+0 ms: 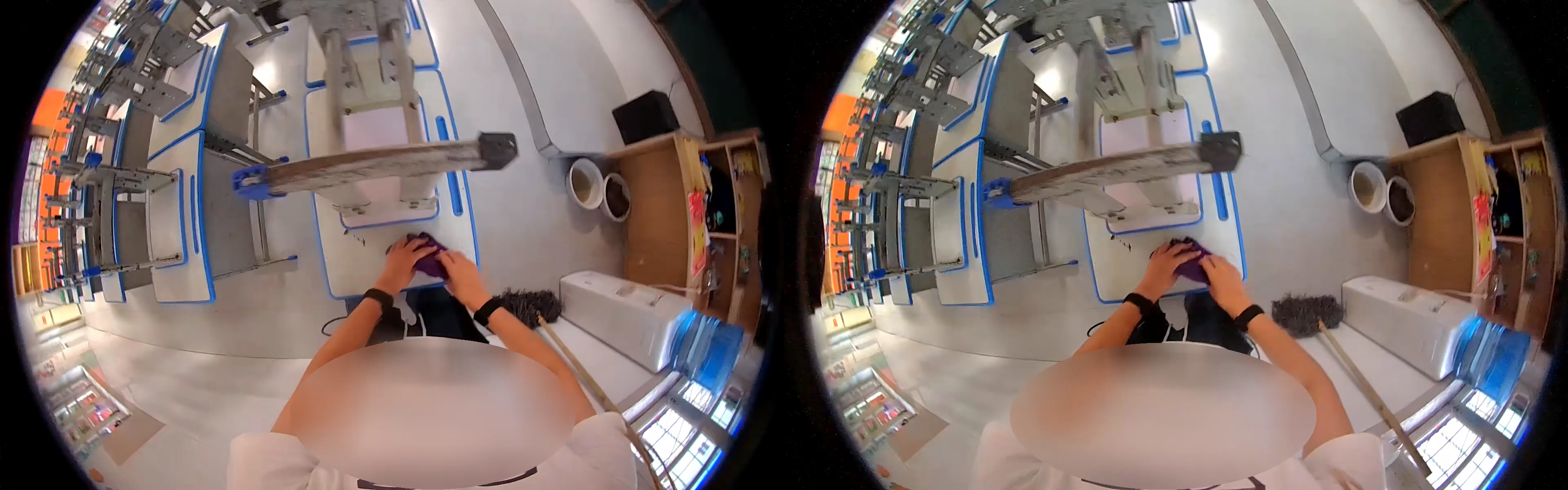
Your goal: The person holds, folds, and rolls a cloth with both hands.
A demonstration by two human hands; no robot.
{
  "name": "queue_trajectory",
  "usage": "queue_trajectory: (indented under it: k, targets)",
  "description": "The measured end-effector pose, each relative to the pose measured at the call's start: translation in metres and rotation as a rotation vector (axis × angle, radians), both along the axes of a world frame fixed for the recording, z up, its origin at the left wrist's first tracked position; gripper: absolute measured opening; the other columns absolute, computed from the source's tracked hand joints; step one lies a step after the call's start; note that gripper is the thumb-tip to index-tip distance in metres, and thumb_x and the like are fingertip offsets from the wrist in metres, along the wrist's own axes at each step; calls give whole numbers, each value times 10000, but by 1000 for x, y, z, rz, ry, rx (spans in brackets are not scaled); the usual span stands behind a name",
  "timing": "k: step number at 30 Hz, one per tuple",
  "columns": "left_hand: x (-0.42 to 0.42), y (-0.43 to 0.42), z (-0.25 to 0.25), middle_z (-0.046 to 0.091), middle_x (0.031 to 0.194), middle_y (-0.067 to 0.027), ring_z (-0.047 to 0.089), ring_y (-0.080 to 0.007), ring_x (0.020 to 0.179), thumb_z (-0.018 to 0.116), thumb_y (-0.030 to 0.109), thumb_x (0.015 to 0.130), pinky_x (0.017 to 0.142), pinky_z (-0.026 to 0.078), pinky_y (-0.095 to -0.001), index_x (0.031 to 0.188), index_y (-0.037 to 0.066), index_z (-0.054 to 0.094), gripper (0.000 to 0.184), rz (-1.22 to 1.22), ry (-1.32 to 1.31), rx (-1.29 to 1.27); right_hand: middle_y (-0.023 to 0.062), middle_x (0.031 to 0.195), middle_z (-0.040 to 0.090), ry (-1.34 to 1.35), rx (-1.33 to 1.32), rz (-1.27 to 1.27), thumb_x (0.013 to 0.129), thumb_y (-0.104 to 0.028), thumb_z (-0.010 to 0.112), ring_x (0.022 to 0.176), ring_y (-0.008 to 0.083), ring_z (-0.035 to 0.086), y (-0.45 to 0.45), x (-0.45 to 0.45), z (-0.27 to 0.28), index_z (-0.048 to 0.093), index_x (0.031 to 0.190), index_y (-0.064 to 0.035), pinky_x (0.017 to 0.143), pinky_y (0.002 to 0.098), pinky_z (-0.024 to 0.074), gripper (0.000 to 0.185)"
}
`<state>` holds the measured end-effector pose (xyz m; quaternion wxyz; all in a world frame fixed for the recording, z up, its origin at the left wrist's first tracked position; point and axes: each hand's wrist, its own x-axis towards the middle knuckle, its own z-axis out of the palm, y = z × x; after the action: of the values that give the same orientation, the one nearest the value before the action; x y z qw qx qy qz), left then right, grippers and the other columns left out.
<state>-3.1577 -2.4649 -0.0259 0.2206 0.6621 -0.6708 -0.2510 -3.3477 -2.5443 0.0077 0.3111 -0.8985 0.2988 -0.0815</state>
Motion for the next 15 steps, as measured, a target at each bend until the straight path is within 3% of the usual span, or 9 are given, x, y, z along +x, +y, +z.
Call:
queue_trajectory:
  k: [5,7,12,15]
  targets:
    - [61,47,2,600,1279,-20,531,-348,1112,597,-73,674,966,438,-450,1190,233,659,603,-55,61,-2,166,1099,560,82,92,112,630,24,660,1030,372,553,46,55,14,532,1143,-43,856,443,493,533]
    - [86,70,-5,606,1267,-17,534,-343,1094,594,-76,663,951,440,-446,1181,223,660,602,-101,38,-11,165,1076,538,5,-24,102,638,18,667,1018,375,549,74,74,-11,514,1148,-48,850,450,494,537]
    - [156,98,19,580,1286,10,525,-313,1108,624,-84,624,958,445,-427,1165,232,661,627,-103,-48,40,157,1093,526,91,69,117,652,1,692,1017,360,557,105,149,-3,488,1165,-40,819,449,504,553]
    - [198,99,10,586,1274,-18,517,-319,1108,612,-90,622,940,434,-411,1128,165,659,569,-124,-27,-36,159,1096,525,90,89,60,656,0,689,1022,369,554,116,194,-1,481,1177,-41,826,454,497,562]
